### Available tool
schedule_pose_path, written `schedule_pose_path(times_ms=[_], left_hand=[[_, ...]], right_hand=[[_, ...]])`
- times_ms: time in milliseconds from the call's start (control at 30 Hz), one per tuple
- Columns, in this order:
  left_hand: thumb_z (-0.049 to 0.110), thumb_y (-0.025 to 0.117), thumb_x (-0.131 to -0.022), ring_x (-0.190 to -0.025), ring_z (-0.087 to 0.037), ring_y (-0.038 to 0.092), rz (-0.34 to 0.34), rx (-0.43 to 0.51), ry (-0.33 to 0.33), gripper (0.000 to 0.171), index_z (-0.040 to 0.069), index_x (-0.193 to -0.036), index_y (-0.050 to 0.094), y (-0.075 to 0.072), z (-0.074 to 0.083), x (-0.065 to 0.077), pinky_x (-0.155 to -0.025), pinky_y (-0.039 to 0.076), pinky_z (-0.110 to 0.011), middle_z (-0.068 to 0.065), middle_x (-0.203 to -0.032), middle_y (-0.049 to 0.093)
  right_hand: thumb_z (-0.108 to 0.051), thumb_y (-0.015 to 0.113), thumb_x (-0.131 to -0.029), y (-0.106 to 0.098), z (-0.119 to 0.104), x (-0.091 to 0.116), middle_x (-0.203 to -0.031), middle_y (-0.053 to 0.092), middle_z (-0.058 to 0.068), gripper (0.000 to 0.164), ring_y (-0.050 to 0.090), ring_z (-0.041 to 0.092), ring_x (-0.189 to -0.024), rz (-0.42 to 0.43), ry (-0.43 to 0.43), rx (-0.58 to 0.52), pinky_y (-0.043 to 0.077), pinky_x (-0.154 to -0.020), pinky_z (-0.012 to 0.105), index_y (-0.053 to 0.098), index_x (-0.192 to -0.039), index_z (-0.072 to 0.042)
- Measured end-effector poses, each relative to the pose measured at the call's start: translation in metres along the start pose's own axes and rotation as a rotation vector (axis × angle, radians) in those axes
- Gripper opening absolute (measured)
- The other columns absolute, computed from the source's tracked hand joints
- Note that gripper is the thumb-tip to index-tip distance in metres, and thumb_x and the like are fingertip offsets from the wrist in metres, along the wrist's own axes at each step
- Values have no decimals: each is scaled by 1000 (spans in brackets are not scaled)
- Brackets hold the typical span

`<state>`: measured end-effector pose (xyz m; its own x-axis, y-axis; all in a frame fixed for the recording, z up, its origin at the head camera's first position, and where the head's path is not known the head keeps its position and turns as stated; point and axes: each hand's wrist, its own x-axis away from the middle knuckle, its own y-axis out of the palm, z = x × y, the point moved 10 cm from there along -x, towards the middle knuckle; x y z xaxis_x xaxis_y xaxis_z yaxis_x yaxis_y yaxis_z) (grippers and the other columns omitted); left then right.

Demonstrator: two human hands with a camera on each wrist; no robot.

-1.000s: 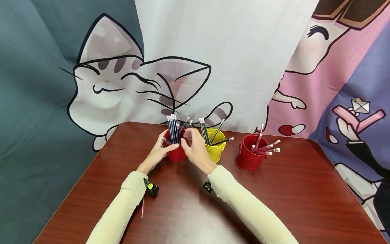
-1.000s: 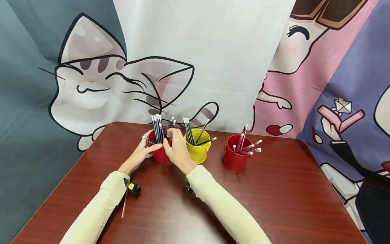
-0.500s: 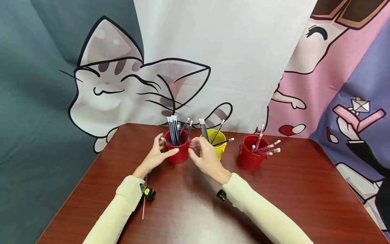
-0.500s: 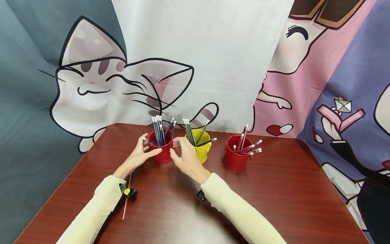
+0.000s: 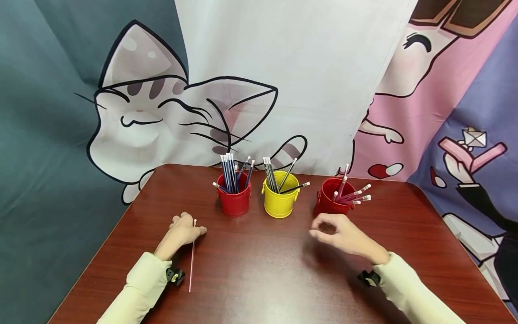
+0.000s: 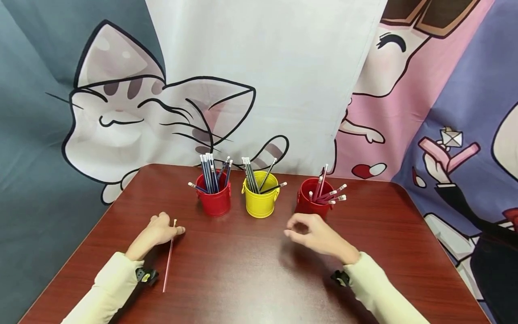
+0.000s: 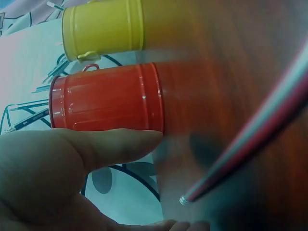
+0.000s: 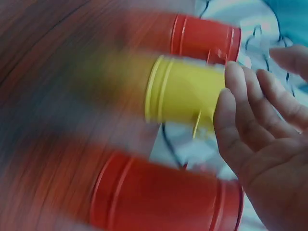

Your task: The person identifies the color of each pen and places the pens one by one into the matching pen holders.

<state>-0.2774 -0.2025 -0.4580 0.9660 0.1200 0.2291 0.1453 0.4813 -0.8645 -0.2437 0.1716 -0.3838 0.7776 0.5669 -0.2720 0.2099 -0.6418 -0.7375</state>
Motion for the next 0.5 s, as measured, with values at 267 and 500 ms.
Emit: schedule_pose_path(times_ms=[267,500], left_hand=[[25,72,-73,-77,-35,52,-32,-66,73,37,-6,-80,54,9,2,9,-74,45,-46,-20,-79,53],[8,60,-72,-64,-26,48,-27,-88,82,13,5,-65,49,8,3,8,-61,44,-40,-10,-65,50]], right_hand=[[-32,68,-82,-54,49,36,-75,59,-13,8,53,6,-72,99,211,116,44,-61,22,61,-83,-29],[-52,64,-79,-79,86,48,-80,63,7,49,55,21,-70,50,487,280,48,-59,31,62,-96,-7]])
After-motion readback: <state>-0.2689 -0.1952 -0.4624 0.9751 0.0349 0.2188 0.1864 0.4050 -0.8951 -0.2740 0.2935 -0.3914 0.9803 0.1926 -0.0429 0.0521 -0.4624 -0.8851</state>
